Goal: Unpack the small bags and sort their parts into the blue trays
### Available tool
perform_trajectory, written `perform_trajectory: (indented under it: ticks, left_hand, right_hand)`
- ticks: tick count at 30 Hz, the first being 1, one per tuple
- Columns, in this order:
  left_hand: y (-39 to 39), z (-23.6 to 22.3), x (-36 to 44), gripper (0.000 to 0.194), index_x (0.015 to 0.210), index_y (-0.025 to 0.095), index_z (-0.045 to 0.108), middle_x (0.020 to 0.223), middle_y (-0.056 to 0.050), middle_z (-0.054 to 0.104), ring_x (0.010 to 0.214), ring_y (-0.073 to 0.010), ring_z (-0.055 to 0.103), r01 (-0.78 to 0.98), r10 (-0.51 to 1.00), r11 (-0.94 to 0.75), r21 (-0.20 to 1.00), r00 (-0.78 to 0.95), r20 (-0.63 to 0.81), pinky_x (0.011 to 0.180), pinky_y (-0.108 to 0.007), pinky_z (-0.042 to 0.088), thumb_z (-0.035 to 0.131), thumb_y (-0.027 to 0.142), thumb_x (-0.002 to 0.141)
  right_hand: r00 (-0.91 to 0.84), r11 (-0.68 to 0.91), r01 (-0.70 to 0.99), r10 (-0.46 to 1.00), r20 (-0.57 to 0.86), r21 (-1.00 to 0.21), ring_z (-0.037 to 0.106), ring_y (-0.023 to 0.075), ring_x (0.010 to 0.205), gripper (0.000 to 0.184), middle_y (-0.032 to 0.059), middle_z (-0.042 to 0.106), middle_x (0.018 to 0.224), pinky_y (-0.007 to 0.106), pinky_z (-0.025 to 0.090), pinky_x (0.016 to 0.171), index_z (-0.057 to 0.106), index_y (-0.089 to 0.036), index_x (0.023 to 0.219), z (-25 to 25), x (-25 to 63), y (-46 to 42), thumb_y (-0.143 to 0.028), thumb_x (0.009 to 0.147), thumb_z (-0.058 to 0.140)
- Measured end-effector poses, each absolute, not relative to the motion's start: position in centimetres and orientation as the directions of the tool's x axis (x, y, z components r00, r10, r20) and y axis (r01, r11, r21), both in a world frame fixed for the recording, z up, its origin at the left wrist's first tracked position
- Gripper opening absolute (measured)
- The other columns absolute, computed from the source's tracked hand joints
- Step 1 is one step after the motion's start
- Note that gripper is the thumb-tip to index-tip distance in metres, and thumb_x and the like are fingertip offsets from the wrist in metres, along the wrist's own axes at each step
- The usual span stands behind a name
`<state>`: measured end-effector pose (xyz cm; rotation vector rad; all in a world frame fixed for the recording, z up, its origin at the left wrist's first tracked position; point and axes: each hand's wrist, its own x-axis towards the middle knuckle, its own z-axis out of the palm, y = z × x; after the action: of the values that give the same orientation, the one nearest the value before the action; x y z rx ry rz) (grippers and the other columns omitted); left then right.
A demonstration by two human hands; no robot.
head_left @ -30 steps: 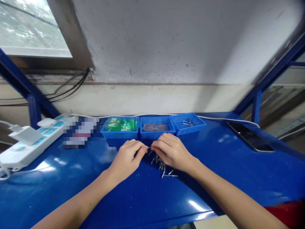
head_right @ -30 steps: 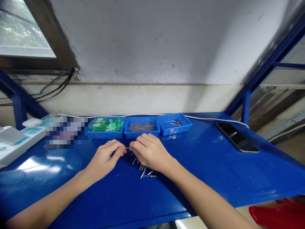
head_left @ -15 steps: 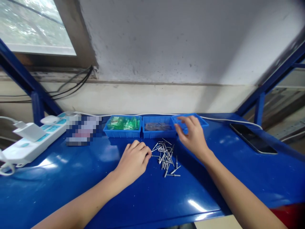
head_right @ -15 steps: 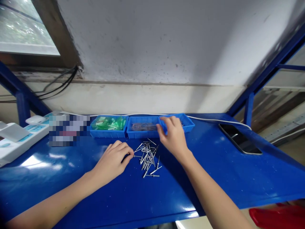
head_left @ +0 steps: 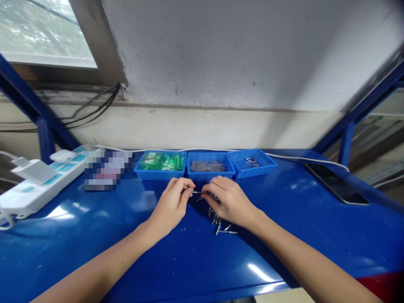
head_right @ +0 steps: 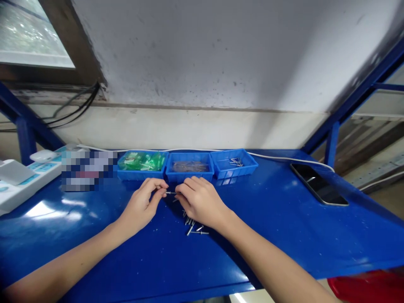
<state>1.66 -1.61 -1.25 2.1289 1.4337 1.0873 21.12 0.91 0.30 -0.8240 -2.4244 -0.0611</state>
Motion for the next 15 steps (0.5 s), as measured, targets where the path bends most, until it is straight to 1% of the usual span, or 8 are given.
perform_trajectory:
  ticks: [4,7,9,12,15]
  left_hand:
    - [-1.77,-1.04,1.84,0.013,0.098,0.021,0.051,0.09,-0.003,0.055,0.081,-0.0158,0.057,0.628,0.893,-0.431,0.648,0.196,0.404,0.075,-0.03,0.047,0.044,0.028,0.09]
    - [-1.89,-0.72,1.99,0.011,0.091,0.022,0.054,0.086,-0.002,0.057,0.083,-0.0166,0.055,0.653,0.877,-0.457,0.604,0.22,0.427,0.077,-0.03,0.046,0.048,0.029,0.088]
    - [-1.92,-0.53,2.03,0.014,0.085,0.021,0.055,0.081,-0.001,0.057,0.082,-0.0165,0.054,0.662,0.874,-0.462,0.591,0.223,0.432,0.076,-0.029,0.045,0.045,0.03,0.09]
    - [-1.89,-0.36,2.04,0.021,0.08,0.02,0.054,0.078,0.0,0.058,0.079,-0.0158,0.053,0.663,0.883,-0.445,0.603,0.213,0.418,0.074,-0.028,0.043,0.041,0.03,0.092]
    - [-1.91,-0.28,2.05,0.026,0.077,0.02,0.054,0.075,0.0,0.058,0.077,-0.0152,0.053,0.647,0.89,-0.446,0.619,0.244,0.386,0.072,-0.028,0.043,0.038,0.03,0.093]
  right_hand:
    - [-0.622,0.794,0.588,0.566,0.541,-0.155,0.047,0.0155,0.068,0.018,0.0052,0.058,0.076,0.029,0.036,0.065,0.058,-0.016,0.085,0.4,21.06,0.85,-0.022,0.091,0.042]
    - [-0.612,0.791,0.585,0.575,0.544,-0.179,0.047,0.0152,0.067,0.02,0.0052,0.058,0.074,0.029,0.037,0.065,0.057,-0.016,0.083,0.38,21.05,0.83,-0.023,0.092,0.04]
    - [-0.615,0.796,0.576,0.572,0.543,-0.188,0.048,0.0155,0.068,0.019,0.0054,0.059,0.075,0.029,0.038,0.065,0.057,-0.016,0.086,0.39,21.06,0.79,-0.026,0.092,0.042]
    - [-0.615,0.804,0.564,0.56,0.554,-0.186,0.05,0.0162,0.072,0.017,0.0062,0.06,0.08,0.029,0.039,0.067,0.056,-0.016,0.093,0.39,20.98,0.7,-0.03,0.091,0.046]
    - [-0.629,0.816,0.557,0.538,0.561,-0.159,0.049,0.0155,0.069,0.015,0.0052,0.059,0.078,0.028,0.038,0.066,0.057,-0.017,0.088,0.4,20.85,0.65,-0.025,0.092,0.044]
